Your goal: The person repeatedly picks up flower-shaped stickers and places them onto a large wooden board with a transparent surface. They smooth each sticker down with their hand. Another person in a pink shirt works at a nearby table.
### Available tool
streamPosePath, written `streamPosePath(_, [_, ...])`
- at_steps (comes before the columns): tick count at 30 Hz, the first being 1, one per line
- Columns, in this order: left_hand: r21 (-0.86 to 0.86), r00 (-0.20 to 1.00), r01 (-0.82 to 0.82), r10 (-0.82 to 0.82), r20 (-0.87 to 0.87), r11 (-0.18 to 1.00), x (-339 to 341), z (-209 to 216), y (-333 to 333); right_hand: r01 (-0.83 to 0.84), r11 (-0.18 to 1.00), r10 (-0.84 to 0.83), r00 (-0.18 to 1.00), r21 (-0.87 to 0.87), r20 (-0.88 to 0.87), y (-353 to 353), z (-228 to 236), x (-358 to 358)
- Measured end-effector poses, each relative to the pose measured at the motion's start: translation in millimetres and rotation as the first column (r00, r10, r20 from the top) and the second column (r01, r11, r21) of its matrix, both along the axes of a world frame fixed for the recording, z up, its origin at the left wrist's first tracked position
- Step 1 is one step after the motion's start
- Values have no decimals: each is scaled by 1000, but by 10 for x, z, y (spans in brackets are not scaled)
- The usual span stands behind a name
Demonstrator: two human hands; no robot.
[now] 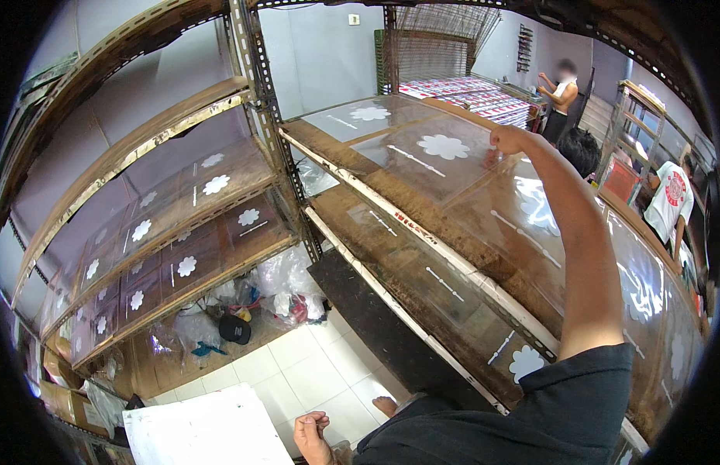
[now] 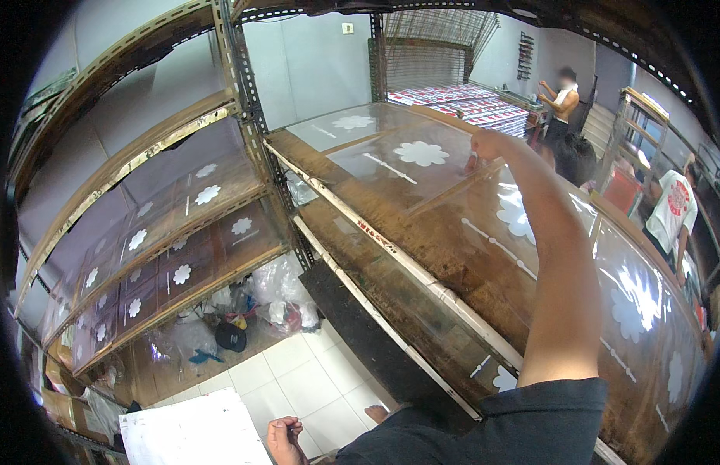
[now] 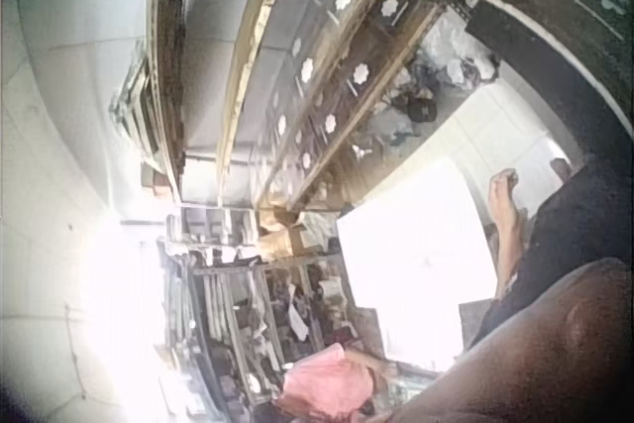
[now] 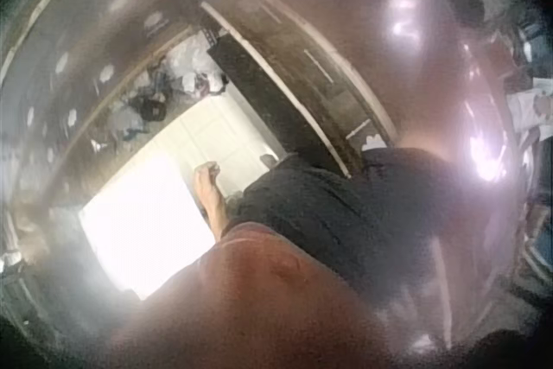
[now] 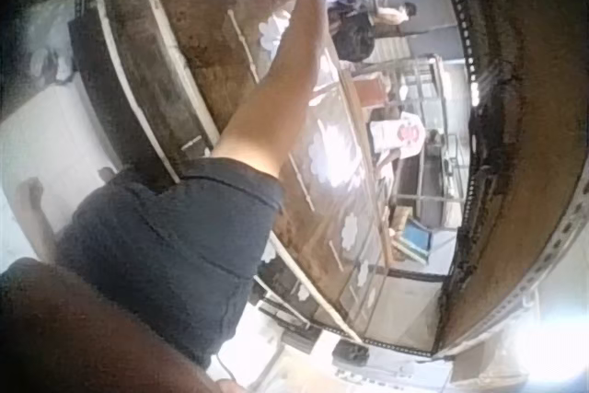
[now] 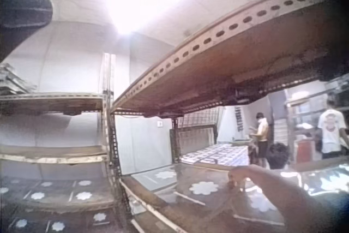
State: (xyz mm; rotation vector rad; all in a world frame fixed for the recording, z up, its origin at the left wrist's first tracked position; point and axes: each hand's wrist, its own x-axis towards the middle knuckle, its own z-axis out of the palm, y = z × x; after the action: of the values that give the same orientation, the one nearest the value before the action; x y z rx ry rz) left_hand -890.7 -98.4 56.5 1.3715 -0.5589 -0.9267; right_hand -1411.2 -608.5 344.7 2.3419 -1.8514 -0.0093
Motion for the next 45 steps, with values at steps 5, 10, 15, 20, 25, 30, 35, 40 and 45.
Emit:
streamPosePath(5, [35,998,-11,9,61,999,-73,-18,290,-5,984,11,999,-175,37,17,177,234])
streamPosePath(10, [113,994,-38,26,106,993,-192,197,652,-224,931,270,954,-287,132,422,684,1255])
streamPosePath(15, [94,982,-133,118,145,987,-255,4,1212,-618,704,693,706,-350,146,1136,907,2862])
streamPosePath(20, [49,949,-240,224,223,970,-359,-241,1751,-857,437,892,452,-272,9,2297,736,4328])
streamPosePath(25, [-19,803,-411,371,466,912,-480,-259,2253,-920,108,905,-66,-376,420,3447,185,5145])
streamPosePath(30, [21,654,-608,486,580,794,-645,-262,2649,-819,321,439,-315,-475,841,3395,-1041,4918])
streamPosePath(35, [64,391,-812,459,798,580,-781,-542,3035,-770,615,-314,-43,169,948,2936,-4165,4373])
streamPosePath(40, [208,316,-869,181,931,448,-858,-766,3386,-416,165,-483,756,894,441,4215,-5817,2688])
streamPosePath(45, [329,388,-839,53,920,434,-857,-1013,3473,-366,182,357,890,913,285,4532,-6412,1866])
